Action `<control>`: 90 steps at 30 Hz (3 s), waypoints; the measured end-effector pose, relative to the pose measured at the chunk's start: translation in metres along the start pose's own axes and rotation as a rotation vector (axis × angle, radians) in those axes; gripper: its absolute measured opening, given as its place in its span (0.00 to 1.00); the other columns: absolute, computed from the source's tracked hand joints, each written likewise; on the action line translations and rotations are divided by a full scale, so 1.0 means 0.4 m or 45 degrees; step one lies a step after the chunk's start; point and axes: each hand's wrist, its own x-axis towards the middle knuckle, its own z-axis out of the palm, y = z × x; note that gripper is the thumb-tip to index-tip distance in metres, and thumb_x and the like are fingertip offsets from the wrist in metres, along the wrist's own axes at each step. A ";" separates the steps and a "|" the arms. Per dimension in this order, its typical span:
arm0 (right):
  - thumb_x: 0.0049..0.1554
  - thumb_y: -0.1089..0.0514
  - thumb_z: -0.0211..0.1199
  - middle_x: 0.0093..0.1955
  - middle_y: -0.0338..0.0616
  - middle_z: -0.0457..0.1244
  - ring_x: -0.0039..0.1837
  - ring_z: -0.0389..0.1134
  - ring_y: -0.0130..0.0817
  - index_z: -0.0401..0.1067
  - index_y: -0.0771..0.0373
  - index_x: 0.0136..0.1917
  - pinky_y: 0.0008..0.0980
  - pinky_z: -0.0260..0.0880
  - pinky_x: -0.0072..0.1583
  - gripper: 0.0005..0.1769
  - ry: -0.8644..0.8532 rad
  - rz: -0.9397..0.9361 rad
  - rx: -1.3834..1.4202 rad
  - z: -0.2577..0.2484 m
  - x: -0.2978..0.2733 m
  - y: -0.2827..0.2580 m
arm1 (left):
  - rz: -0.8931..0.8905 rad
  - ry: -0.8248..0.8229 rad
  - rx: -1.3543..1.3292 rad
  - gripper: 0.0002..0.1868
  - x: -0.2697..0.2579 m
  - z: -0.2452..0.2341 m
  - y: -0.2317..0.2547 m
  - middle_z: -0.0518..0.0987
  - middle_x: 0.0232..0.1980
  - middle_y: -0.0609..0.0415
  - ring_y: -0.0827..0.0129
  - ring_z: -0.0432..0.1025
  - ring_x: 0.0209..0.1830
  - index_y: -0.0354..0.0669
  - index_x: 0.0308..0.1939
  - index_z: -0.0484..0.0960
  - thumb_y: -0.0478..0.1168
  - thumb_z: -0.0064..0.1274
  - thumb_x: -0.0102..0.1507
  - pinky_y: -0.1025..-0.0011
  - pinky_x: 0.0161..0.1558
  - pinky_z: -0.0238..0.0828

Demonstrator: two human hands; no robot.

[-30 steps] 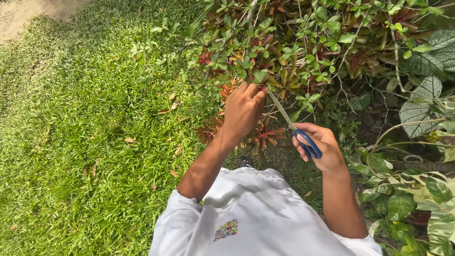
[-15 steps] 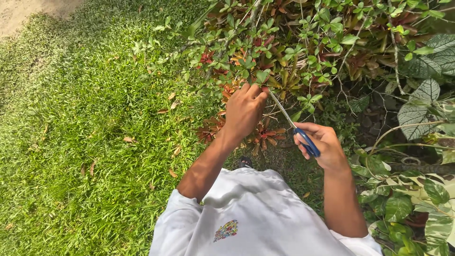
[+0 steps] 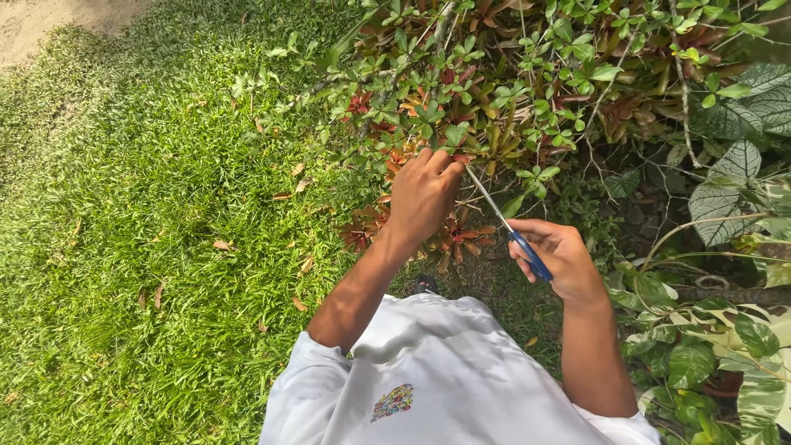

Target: Prune or trim decorative outdoor plants using scissors.

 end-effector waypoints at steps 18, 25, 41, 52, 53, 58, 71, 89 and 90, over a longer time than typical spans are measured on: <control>0.61 0.55 0.64 0.54 0.51 0.66 0.50 0.68 0.36 0.62 0.74 0.73 0.34 0.70 0.52 0.33 -0.132 -0.227 0.252 -0.034 -0.087 -0.049 | -0.095 -0.159 -0.116 0.17 0.026 0.020 0.065 0.78 0.39 0.49 0.56 0.75 0.40 0.39 0.32 0.84 0.52 0.60 0.62 0.58 0.41 0.73; 0.61 0.57 0.64 0.52 0.50 0.68 0.47 0.68 0.28 0.67 0.74 0.71 0.26 0.68 0.49 0.29 0.336 -0.324 0.001 -0.103 -0.108 -0.063 | -0.103 -0.086 -0.134 0.10 0.135 0.105 0.103 0.78 0.38 0.49 0.55 0.75 0.42 0.42 0.36 0.81 0.45 0.58 0.63 0.57 0.40 0.73; 0.59 0.64 0.65 0.54 0.48 0.67 0.54 0.69 0.29 0.68 0.72 0.72 0.26 0.71 0.56 0.29 0.178 -0.545 -0.383 -0.055 -0.076 -0.088 | 0.005 -0.052 -0.011 0.10 0.038 0.011 0.124 0.76 0.38 0.51 0.56 0.73 0.42 0.43 0.36 0.79 0.45 0.57 0.64 0.57 0.42 0.71; 0.54 0.65 0.69 0.52 0.45 0.67 0.54 0.68 0.30 0.67 0.71 0.70 0.29 0.70 0.55 0.31 -0.385 -0.329 -0.367 0.127 0.101 -0.030 | -0.442 -0.132 0.147 0.12 -0.293 -0.097 0.039 0.78 0.42 0.48 0.55 0.73 0.41 0.39 0.43 0.82 0.44 0.56 0.63 0.59 0.43 0.72; 0.54 0.65 0.69 0.52 0.45 0.67 0.54 0.68 0.30 0.67 0.71 0.70 0.29 0.70 0.55 0.31 -0.400 -0.331 -0.368 0.139 0.107 -0.031 | -0.451 -0.125 0.157 0.12 -0.311 -0.102 0.038 0.78 0.42 0.48 0.55 0.73 0.41 0.39 0.43 0.82 0.44 0.56 0.63 0.59 0.43 0.72; 0.57 0.61 0.66 0.51 0.43 0.68 0.50 0.70 0.28 0.67 0.68 0.71 0.28 0.72 0.54 0.29 -0.541 -0.295 -0.511 0.169 0.145 0.007 | -0.666 -0.052 0.138 0.11 -0.380 -0.110 0.033 0.78 0.36 0.48 0.54 0.74 0.39 0.42 0.43 0.83 0.45 0.57 0.63 0.57 0.43 0.72; 0.57 0.58 0.68 0.53 0.43 0.68 0.52 0.70 0.27 0.66 0.69 0.71 0.28 0.72 0.55 0.31 -0.495 -0.154 -0.391 0.187 0.161 0.139 | -0.827 -0.086 -0.104 0.13 -0.443 -0.120 0.035 0.78 0.37 0.46 0.51 0.75 0.41 0.42 0.45 0.85 0.47 0.57 0.64 0.55 0.45 0.72; 0.56 0.67 0.64 0.48 0.42 0.69 0.50 0.70 0.26 0.67 0.67 0.68 0.25 0.72 0.53 0.25 -0.451 -0.127 -0.419 0.425 0.184 0.184 | -0.679 -0.158 0.074 0.13 -0.543 -0.261 -0.082 0.78 0.37 0.51 0.56 0.74 0.40 0.41 0.42 0.84 0.47 0.55 0.65 0.57 0.44 0.73; 0.56 0.67 0.66 0.47 0.43 0.68 0.48 0.69 0.27 0.68 0.67 0.67 0.27 0.71 0.51 0.26 -0.403 -0.075 -0.478 0.443 0.185 0.185 | -0.687 -0.151 0.056 0.12 -0.552 -0.270 -0.088 0.77 0.37 0.50 0.56 0.74 0.40 0.41 0.41 0.83 0.46 0.56 0.63 0.57 0.44 0.73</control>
